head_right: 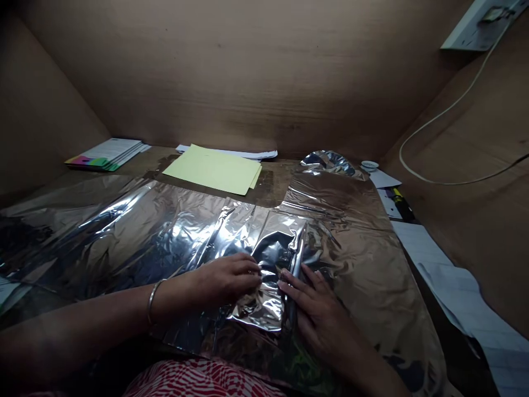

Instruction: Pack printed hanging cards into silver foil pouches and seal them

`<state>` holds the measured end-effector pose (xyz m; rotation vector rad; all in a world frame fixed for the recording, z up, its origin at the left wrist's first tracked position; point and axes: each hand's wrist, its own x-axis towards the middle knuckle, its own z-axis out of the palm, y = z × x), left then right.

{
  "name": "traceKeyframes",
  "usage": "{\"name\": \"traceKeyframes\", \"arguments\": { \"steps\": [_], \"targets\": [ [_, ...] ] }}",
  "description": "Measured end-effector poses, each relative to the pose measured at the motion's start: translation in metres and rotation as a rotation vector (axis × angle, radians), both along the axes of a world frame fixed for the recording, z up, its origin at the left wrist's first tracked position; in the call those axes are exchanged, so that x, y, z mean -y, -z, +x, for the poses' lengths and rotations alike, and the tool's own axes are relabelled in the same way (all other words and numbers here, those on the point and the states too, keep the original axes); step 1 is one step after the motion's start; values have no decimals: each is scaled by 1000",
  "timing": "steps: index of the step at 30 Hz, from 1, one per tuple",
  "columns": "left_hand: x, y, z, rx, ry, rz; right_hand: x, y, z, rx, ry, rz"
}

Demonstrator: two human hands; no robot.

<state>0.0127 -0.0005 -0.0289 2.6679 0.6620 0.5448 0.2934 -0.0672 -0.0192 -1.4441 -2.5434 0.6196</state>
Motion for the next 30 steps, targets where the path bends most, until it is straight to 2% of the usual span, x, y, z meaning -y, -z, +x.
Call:
{"name": "traceKeyframes", "arguments": {
  "steps": [5, 8, 12, 17, 21, 23, 28, 30],
  "targets": [
    [-1, -1, -3, 138, -32, -130, -6, -3, 10, -14, -19, -140],
    [-3, 1, -3, 162, -72, -174, -8, 0, 12, -38, -15, -150],
    [-6, -2, 1, 166, -137, -265, -9, 8, 3, -199, 126, -85],
    [-7, -9, 13, 163, -257, -392, -13, 15, -13, -407, 418, 39],
    [-11, -9, 26, 82, -466, -414, -21, 16, -19, -289, 617, 99],
    [-15, -7, 31, 31, -532, -409, -26, 14, -21, -181, 663, 111],
    [-16, -2, 34, 35, -591, -517, -35, 12, -23, 7, 692, 117],
    [-13, -2, 34, 31, -602, -492, -36, 12, -23, 39, 685, 117]
  ]
}}
